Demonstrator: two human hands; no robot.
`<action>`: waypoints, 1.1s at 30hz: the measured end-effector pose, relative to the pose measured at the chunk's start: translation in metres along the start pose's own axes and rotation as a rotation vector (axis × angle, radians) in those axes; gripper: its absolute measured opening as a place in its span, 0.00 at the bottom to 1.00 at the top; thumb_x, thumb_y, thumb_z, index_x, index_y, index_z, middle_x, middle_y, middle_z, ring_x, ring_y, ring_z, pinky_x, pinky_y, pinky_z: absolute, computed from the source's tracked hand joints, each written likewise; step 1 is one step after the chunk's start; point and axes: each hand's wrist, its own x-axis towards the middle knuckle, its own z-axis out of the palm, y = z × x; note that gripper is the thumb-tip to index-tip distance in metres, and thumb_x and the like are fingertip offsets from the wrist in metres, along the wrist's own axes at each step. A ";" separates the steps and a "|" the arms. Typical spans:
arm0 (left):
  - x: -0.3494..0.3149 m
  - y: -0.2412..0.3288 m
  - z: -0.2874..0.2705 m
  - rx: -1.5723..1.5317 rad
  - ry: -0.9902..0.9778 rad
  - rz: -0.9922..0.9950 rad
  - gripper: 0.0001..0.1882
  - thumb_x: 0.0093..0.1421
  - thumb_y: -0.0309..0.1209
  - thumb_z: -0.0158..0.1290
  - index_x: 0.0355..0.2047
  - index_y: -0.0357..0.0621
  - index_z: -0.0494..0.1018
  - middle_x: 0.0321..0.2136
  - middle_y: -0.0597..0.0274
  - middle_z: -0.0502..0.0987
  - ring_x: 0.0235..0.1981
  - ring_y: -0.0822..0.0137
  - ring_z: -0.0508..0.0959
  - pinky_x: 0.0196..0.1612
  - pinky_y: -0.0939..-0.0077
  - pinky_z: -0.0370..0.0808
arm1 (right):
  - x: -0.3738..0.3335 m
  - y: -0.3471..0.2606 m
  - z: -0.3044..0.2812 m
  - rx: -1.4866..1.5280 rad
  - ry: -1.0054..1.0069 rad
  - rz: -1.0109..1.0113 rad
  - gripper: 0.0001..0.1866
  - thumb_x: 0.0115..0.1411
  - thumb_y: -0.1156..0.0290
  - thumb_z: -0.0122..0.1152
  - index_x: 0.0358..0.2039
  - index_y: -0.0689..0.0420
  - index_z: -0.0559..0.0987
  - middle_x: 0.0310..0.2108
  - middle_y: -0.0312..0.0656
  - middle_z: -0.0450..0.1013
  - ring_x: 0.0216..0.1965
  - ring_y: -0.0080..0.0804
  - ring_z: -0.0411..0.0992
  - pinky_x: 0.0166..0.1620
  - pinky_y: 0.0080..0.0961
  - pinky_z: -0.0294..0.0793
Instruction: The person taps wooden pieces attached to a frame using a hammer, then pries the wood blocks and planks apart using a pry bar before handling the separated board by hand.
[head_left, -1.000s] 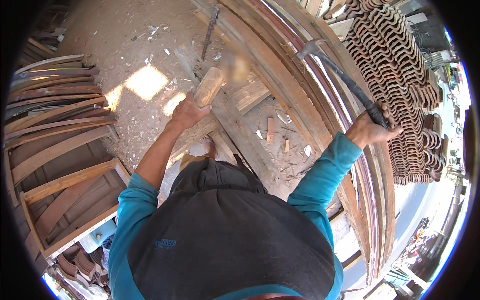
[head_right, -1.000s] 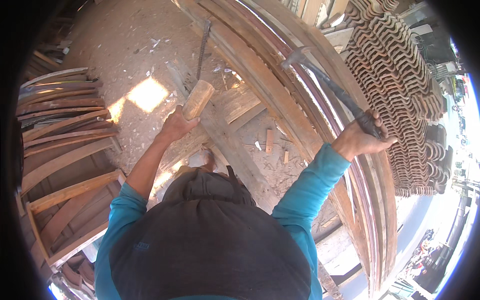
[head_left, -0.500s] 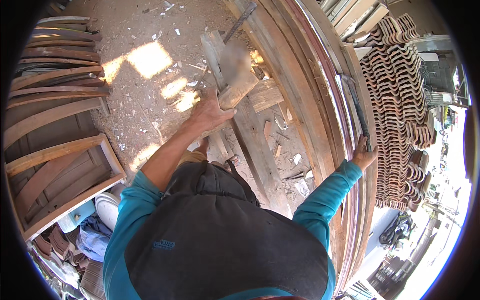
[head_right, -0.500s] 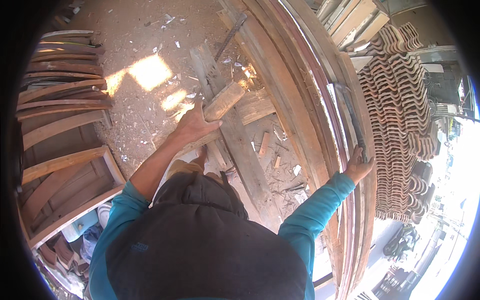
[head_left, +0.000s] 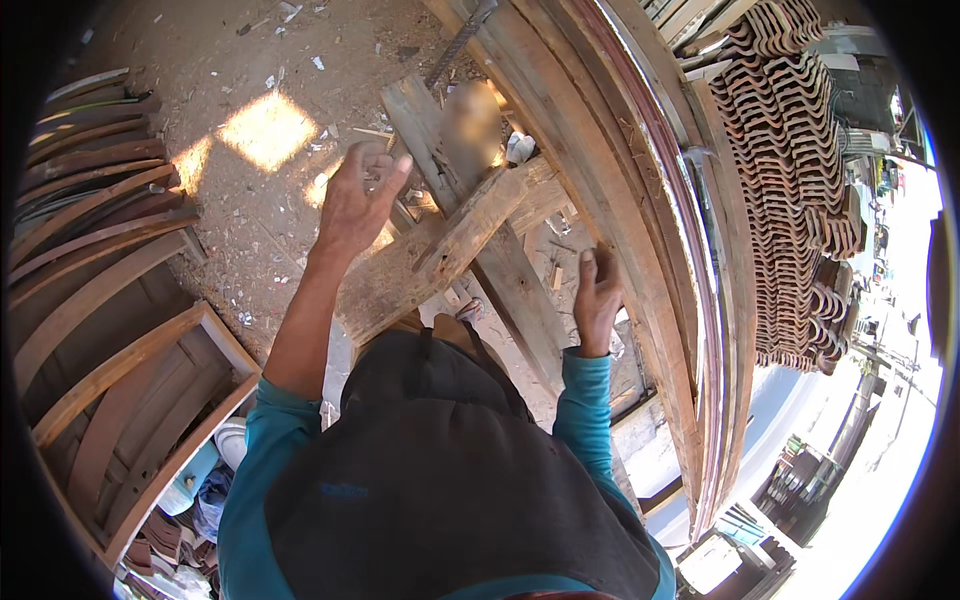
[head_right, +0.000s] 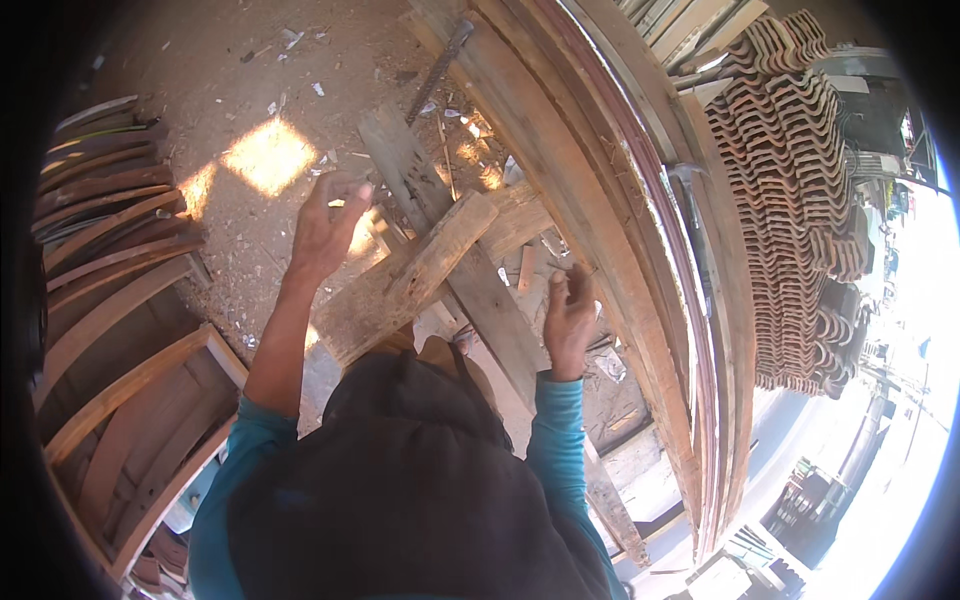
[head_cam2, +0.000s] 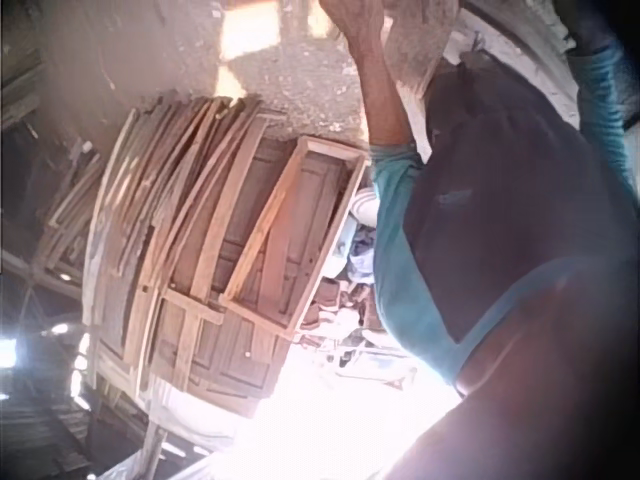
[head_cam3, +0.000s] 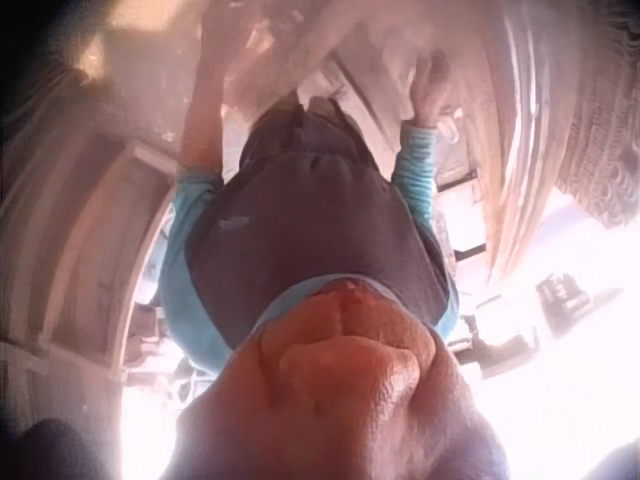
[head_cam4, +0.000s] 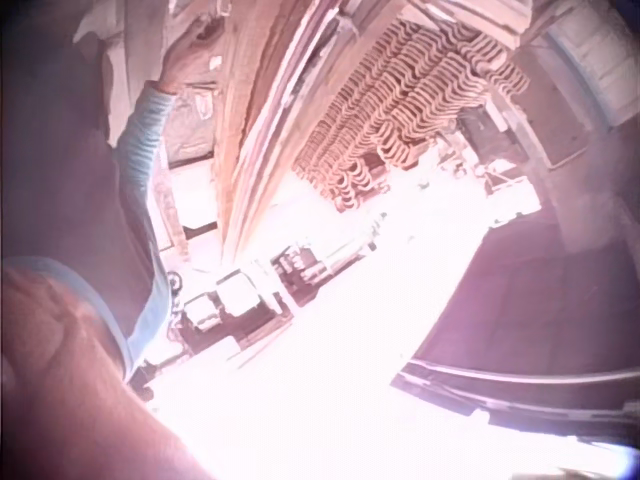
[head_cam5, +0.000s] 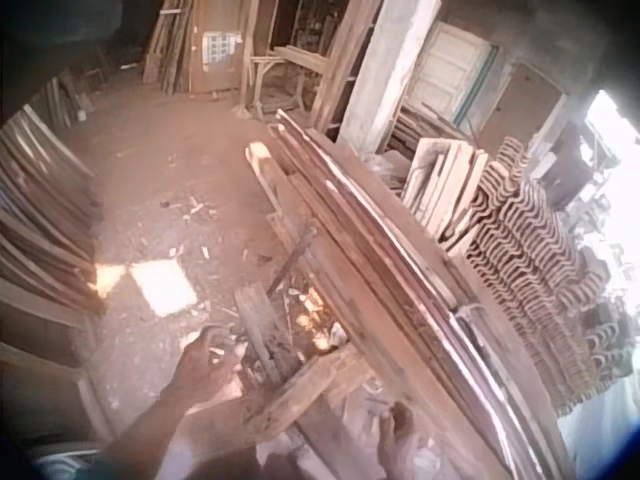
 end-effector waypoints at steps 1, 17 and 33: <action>0.021 0.007 -0.005 -0.019 0.057 0.071 0.33 0.63 0.52 0.59 0.54 0.35 0.70 0.43 0.45 0.79 0.46 0.57 0.80 0.51 0.65 0.76 | -0.017 0.000 0.017 -0.066 -0.057 0.011 0.32 0.68 0.49 0.57 0.55 0.70 0.73 0.49 0.60 0.76 0.51 0.48 0.76 0.52 0.40 0.75; 0.409 -0.095 0.138 0.405 -0.154 0.339 0.29 0.58 0.35 0.55 0.55 0.29 0.68 0.47 0.35 0.77 0.51 0.39 0.77 0.55 0.53 0.71 | -0.046 -0.008 0.065 -0.411 -0.082 0.097 0.23 0.68 0.50 0.50 0.43 0.59 0.79 0.42 0.53 0.77 0.45 0.52 0.76 0.53 0.44 0.73; 0.417 -0.085 0.071 0.439 -0.091 0.195 0.23 0.57 0.36 0.54 0.49 0.33 0.72 0.37 0.42 0.79 0.38 0.49 0.79 0.46 0.56 0.72 | -0.058 0.002 0.061 -0.345 -0.016 0.100 0.20 0.66 0.54 0.55 0.43 0.58 0.79 0.40 0.52 0.77 0.43 0.51 0.76 0.48 0.44 0.75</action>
